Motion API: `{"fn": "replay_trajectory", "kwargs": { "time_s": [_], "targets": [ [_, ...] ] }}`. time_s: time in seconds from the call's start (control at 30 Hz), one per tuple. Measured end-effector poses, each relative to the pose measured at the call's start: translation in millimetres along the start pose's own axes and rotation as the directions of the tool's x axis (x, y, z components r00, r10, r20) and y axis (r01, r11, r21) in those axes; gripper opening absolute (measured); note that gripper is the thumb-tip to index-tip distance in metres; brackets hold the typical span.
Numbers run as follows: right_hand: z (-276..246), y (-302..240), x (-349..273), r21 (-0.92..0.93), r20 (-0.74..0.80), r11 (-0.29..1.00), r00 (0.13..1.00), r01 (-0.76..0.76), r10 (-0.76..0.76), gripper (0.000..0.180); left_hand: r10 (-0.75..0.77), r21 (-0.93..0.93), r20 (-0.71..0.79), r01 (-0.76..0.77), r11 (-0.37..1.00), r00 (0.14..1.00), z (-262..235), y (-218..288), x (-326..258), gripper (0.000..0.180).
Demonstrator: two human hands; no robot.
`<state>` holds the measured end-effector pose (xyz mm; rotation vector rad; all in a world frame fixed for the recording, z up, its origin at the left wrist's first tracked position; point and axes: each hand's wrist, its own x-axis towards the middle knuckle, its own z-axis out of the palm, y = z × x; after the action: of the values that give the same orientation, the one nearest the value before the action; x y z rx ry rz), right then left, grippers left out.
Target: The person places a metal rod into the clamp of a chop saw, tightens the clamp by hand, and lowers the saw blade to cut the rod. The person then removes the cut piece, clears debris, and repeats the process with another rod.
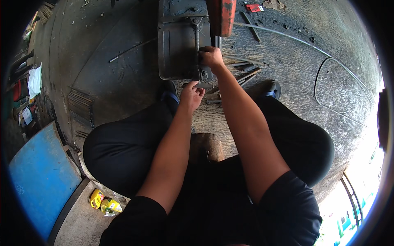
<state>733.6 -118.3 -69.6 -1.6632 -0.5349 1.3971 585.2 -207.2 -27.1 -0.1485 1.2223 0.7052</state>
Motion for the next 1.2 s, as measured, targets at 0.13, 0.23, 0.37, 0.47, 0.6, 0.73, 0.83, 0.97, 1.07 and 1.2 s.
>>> {"fn": "replay_trajectory", "kwargs": {
  "time_s": [0.13,0.23,0.37,0.47,0.6,0.73,0.83,0.97,1.07,1.2],
  "targets": [
    [-11.5,-7.5,-5.3,-0.158,0.05,0.977,0.989,0.143,-0.137,0.027,-0.091,-0.23,0.165,0.128,0.965,0.982,2.3,-8.3,-5.5,0.012],
    [-8.6,-17.1,-28.4,-0.05,-0.196,0.999,0.981,-0.016,0.006,0.027,-0.058,-0.429,0.362,0.222,0.876,0.93,-9.9,-21.3,-3.3,0.013],
    [-2.0,-19.6,-78.8,-0.074,-0.637,0.997,0.77,-0.028,-0.025,0.024,0.476,0.423,-0.271,-0.34,0.84,0.837,-17.4,-50.0,-0.8,0.025],
    [-3.8,7.5,-106.3,0.101,-0.799,0.991,0.587,-0.087,0.133,0.024,0.699,0.61,-0.035,-0.539,0.582,0.715,-7.3,-59.0,-11.2,0.032],
    [16.1,58.9,-130.1,0.259,-0.758,0.941,0.558,-0.218,0.338,0.026,0.416,0.303,-0.062,-0.38,0.874,0.907,-7.7,-46.3,-9.7,0.026],
    [-4.9,99.4,-125.4,0.85,0.14,0.321,0.767,-0.418,0.626,0.042,0.499,0.379,-0.093,-0.433,0.818,0.862,15.9,-53.3,-21.7,0.022],
    [1.0,78.3,-125.4,0.782,0.446,0.166,0.726,-0.6,0.523,0.049,0.616,0.309,-0.106,-0.563,0.767,0.781,-1.3,-45.1,-20.6,0.029],
    [-16.7,68.7,-113.5,0.793,0.327,0.365,0.846,-0.488,0.421,0.039,0.059,-0.091,-0.079,-0.066,0.994,0.995,8.0,-37.4,-7.3,0.028],
    [22.2,37.1,-153.1,0.703,-0.181,0.705,0.935,-0.093,0.304,0.015,0.149,0.049,-0.368,-0.141,0.989,0.918,-0.2,-25.0,-11.1,0.026],
    [28.6,55.7,-157.1,0.915,0.218,0.277,0.938,-0.292,0.271,0.019,0.403,0.207,-0.453,-0.345,0.915,0.795,-15.5,2.9,1.8,0.027]
  ]
}}
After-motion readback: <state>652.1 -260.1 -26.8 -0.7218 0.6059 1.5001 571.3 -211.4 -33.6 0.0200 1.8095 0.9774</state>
